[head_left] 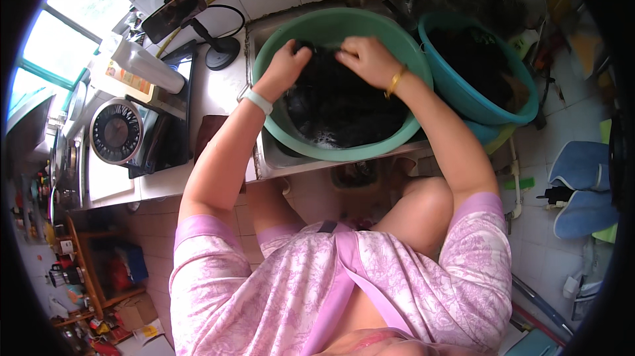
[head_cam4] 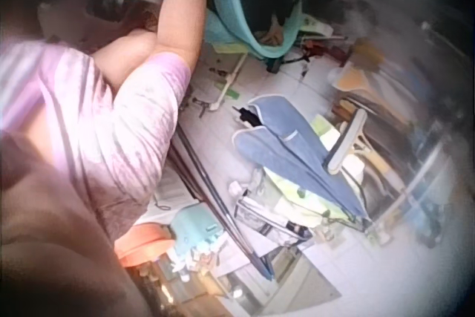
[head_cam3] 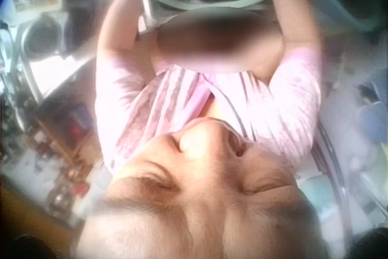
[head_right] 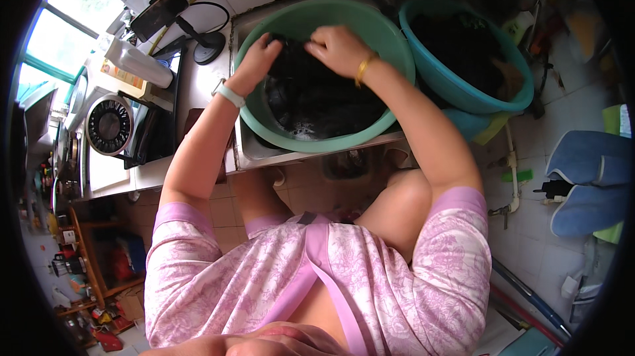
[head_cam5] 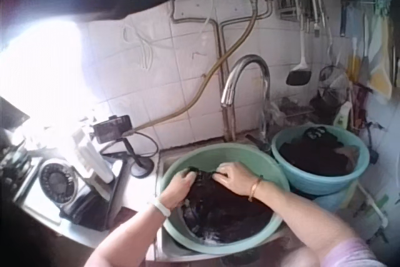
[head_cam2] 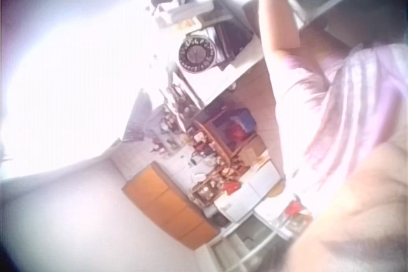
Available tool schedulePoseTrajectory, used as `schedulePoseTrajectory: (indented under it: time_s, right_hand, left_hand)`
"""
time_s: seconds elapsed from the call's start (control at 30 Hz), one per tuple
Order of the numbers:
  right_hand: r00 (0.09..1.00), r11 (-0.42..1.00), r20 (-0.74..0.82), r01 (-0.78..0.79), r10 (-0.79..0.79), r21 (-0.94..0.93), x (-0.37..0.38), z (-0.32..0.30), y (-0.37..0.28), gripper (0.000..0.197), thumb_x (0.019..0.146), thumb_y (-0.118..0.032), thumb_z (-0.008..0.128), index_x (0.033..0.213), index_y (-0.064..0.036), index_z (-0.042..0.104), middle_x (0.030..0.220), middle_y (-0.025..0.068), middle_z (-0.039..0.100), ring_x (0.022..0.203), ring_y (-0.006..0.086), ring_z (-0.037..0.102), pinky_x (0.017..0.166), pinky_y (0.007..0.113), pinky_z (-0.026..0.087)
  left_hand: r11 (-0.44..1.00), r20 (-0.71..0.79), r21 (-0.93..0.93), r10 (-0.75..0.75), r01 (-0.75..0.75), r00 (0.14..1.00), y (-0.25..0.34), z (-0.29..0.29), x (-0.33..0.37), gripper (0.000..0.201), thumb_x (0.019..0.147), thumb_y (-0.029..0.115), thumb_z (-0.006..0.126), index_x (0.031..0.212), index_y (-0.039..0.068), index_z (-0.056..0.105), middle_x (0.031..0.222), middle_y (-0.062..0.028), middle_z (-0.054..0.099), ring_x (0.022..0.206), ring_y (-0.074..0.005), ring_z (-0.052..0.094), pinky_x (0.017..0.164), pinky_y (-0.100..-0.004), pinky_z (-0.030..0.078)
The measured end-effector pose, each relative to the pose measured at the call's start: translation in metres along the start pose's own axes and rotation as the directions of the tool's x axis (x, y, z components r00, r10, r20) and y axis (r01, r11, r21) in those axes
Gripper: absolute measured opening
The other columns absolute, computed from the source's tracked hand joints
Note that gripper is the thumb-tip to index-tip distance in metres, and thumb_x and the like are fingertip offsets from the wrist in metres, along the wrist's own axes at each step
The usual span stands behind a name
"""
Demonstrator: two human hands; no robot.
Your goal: The person washes a dark garment by hand in a basin of soapy water, scrubbing the fabric and eventually rinsing it.
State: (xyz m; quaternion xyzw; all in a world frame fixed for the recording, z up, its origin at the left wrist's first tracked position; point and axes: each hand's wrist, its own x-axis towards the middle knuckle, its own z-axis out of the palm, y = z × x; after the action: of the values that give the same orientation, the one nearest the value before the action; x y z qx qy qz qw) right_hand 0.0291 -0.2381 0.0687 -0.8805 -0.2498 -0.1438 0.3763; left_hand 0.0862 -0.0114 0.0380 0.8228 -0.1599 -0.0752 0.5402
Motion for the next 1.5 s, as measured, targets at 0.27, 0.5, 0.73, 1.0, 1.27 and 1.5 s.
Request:
schedulePoseTrajectory:
  time_s: [0.27, 0.5, 0.73, 1.0, 1.27, 1.5]
  right_hand:
    - [0.928, 0.918, 0.21, -0.233, 0.309, -0.321, -0.068, -0.026, -0.048, 0.046, 0.078, -0.051, 0.073, 0.084, -0.0058, 0.068, 0.094, 0.011, 0.064, 0.091, 0.0286, 0.061, 0.078, 0.04, 0.05]
    - [0.609, 0.688, 0.464, -0.192, 0.643, -0.7, -0.067, 0.01, 0.03, 0.129, 0.058, -0.08, 0.071, 0.154, -0.0092, 0.021, 0.142, 0.0285, 0.037, 0.129, 0.0439, 0.043, 0.108, 0.047, 0.038]
    - [0.519, 0.666, 0.525, -0.122, 0.675, -0.736, -0.026, 0.033, 0.065, 0.132, 0.051, -0.082, 0.073, 0.151, -0.0065, 0.029, 0.142, 0.0237, 0.04, 0.126, 0.0402, 0.048, 0.103, 0.046, 0.044]
    - [0.419, 0.806, 0.697, -0.181, 0.582, -0.564, 0.024, 0.05, 0.103, 0.114, 0.045, -0.056, 0.091, 0.137, -0.0043, 0.048, 0.126, 0.0166, 0.063, 0.113, 0.0301, 0.062, 0.096, 0.039, 0.05]
    - [0.764, 0.87, 0.499, -0.163, 0.41, -0.465, -0.006, 0.03, 0.09, 0.087, 0.052, -0.041, 0.092, 0.123, -0.0056, 0.056, 0.115, 0.0181, 0.066, 0.109, 0.0374, 0.062, 0.093, 0.043, 0.05]
    - [0.968, 0.705, 0.111, -0.084, 0.227, -0.704, -0.011, 0.006, 0.034, 0.063, 0.068, -0.027, 0.085, 0.119, -0.0053, 0.056, 0.102, 0.0184, 0.065, 0.091, 0.0368, 0.066, 0.074, 0.046, 0.054]
  left_hand:
    - [0.564, 0.364, 0.741, 0.12, -0.365, 0.924, 0.01, 0.013, -0.078, 0.108, 0.064, 0.043, 0.083, 0.15, 0.008, 0.027, 0.147, -0.0258, 0.037, 0.134, -0.0458, 0.038, 0.107, -0.0466, 0.039]
    - [0.506, 0.464, 0.802, -0.196, -0.316, 0.864, -0.011, 0.063, -0.043, 0.124, 0.057, 0.042, 0.088, 0.153, 0.008, 0.018, 0.148, -0.0254, 0.034, 0.134, -0.0466, 0.039, 0.106, -0.0483, 0.042]
    - [0.398, 0.546, 0.821, -0.334, -0.41, 0.769, -0.035, 0.077, 0.004, 0.121, 0.056, 0.045, 0.088, 0.149, 0.0, 0.025, 0.137, -0.0251, 0.046, 0.123, -0.0431, 0.05, 0.099, -0.0465, 0.047]
    - [0.512, 0.634, 0.731, -0.268, -0.451, 0.725, -0.048, 0.071, 0.045, 0.085, 0.057, 0.036, 0.086, 0.129, 0.005, 0.054, 0.108, -0.02, 0.067, 0.103, -0.0375, 0.064, 0.087, -0.044, 0.053]
    - [0.586, 0.512, 0.725, -0.107, -0.362, 0.852, -0.027, 0.055, 0.019, 0.065, 0.064, 0.025, 0.081, 0.122, 0.008, 0.058, 0.101, -0.0172, 0.07, 0.098, -0.0357, 0.066, 0.081, -0.0448, 0.053]
    - [0.495, 0.181, 0.822, 0.238, -0.28, 0.954, 0.006, 0.045, -0.007, 0.059, 0.067, 0.012, 0.08, 0.12, 0.006, 0.054, 0.108, -0.0176, 0.062, 0.106, -0.0358, 0.061, 0.083, -0.0441, 0.055]
